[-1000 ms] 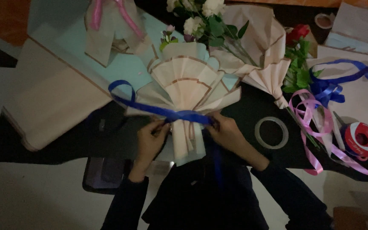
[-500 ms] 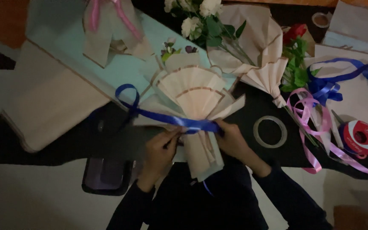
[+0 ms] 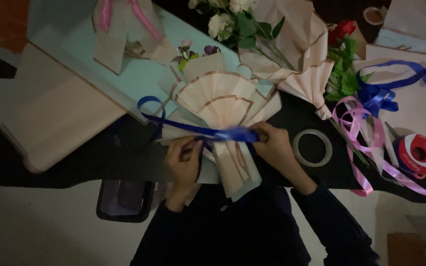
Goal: The person ties a blue ribbon around a small flower bouquet by hand, looping the ribbon and tightening it to secure the paper wrap.
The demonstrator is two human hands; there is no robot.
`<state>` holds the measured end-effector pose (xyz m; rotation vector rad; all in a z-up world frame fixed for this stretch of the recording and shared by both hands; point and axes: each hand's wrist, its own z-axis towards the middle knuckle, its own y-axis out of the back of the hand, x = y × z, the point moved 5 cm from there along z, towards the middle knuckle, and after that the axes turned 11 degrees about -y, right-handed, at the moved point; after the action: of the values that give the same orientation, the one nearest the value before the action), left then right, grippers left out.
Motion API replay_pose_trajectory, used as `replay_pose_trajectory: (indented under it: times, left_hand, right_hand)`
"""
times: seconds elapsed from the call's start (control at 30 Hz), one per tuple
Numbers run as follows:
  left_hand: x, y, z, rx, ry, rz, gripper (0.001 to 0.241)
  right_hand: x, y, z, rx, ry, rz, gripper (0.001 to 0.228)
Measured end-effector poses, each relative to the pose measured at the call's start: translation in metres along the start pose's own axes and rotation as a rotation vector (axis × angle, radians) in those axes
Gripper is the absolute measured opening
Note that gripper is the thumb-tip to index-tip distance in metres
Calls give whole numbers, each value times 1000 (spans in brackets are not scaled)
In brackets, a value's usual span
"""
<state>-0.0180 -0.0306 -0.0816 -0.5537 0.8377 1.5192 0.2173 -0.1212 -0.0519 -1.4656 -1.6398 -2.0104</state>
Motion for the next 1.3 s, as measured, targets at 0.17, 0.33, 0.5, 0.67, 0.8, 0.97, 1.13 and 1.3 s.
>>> replay_pose_trajectory:
  times: [0.17,0.33,0.5,0.67,0.8,0.97,1.13,1.3]
  left_hand:
    - [-7,-4,8,24,53,-45,14]
    - [-52,10,35,210,-55,-1,24]
    - [-74,26,76,266,-406,212,9]
    - [-80,0,107,748,-581,208,12]
    - [-57,-14,104,1122,-382,110,16]
    - [-35,-21,115,1214,-77,-19,17]
    - [21,-17,135,1080,163,-59,28]
    - [42,-14,153,1035,197,-18,37]
  right_hand:
    - [7,11,2,-40,15,159,25]
    - [37,19,-4,45,16,321,22]
    - [22,15,4,65,40,373,21]
    - [32,16,3,73,66,375,17]
    - [24,13,9,86,18,381,20]
    - [36,23,4,77,72,317,21]
    - [44,39,-13,98,215,54,30]
    - [31,34,-42,-138,389,-396,15]
